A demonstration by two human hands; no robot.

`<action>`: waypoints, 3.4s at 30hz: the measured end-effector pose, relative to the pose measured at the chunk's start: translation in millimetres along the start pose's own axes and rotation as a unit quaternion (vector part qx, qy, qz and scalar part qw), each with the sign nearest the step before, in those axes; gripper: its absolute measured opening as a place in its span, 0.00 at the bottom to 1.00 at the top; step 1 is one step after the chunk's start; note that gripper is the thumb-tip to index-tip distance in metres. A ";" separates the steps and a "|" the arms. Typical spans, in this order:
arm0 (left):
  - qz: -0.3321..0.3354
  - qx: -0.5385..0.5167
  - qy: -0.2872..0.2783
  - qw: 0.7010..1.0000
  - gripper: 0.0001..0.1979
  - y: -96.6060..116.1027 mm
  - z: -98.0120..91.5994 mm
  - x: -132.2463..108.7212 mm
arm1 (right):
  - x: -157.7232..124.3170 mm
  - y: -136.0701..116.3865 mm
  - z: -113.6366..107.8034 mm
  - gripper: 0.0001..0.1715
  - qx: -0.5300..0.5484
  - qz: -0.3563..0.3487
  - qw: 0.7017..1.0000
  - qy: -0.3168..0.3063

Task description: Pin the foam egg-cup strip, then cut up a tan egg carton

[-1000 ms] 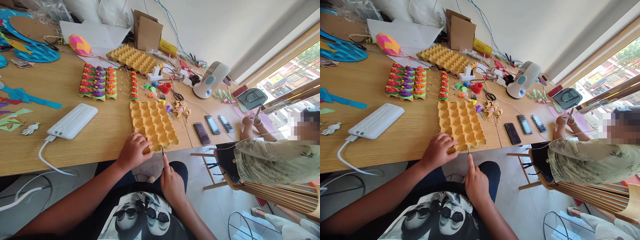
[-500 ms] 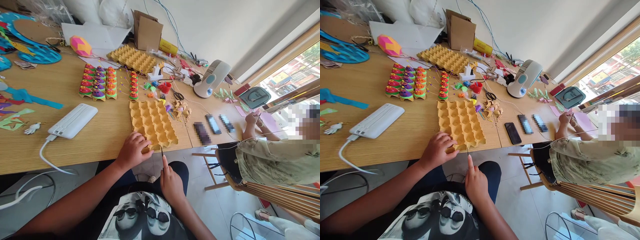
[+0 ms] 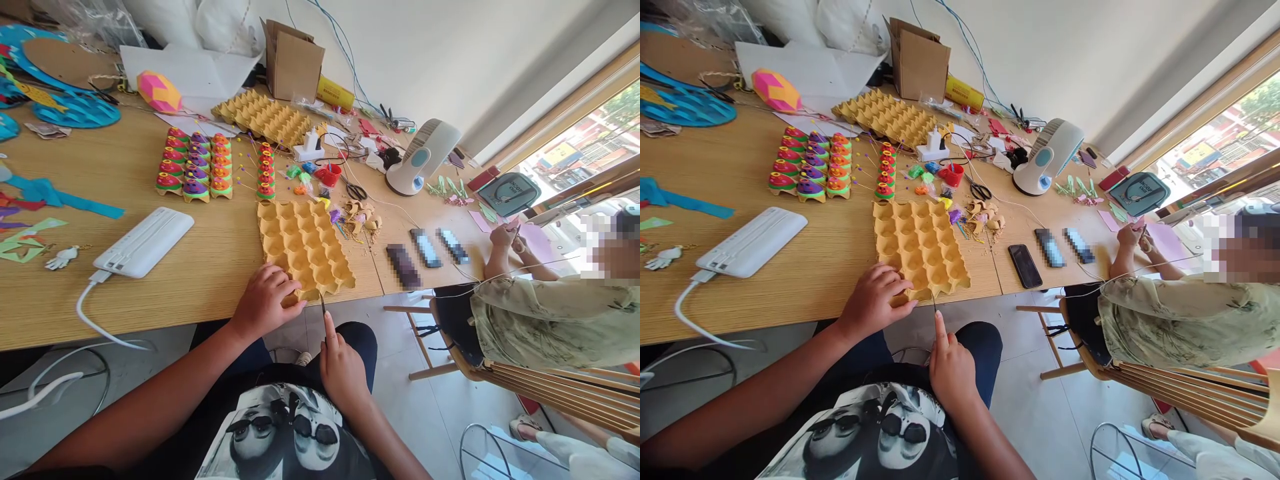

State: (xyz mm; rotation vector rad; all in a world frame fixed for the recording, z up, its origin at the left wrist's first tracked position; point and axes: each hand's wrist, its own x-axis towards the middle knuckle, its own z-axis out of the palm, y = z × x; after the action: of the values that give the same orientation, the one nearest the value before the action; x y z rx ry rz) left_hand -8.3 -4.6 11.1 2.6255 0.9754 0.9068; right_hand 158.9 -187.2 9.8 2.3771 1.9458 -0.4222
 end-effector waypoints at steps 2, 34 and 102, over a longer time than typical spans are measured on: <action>-0.003 -0.005 0.000 1.000 0.09 0.3 -0.5 0.2 | -1.1 0.1 0.0 0.39 0.002 0.001 1.000 -0.002; -0.007 -0.018 -0.006 1.000 0.11 -0.9 -0.4 -0.8 | -32.6 7.2 -27.4 0.40 0.082 -0.018 0.996 -0.011; -0.015 -0.019 -0.010 1.000 0.12 0.6 -0.8 1.3 | -2.1 -32.2 -95.3 0.39 -0.031 0.053 0.995 -0.073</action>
State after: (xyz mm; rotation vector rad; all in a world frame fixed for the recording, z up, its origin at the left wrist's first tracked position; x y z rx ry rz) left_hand -7.7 -4.2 12.5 2.5761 0.9796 0.8819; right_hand 144.9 -163.1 106.4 2.3266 1.7363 -0.5048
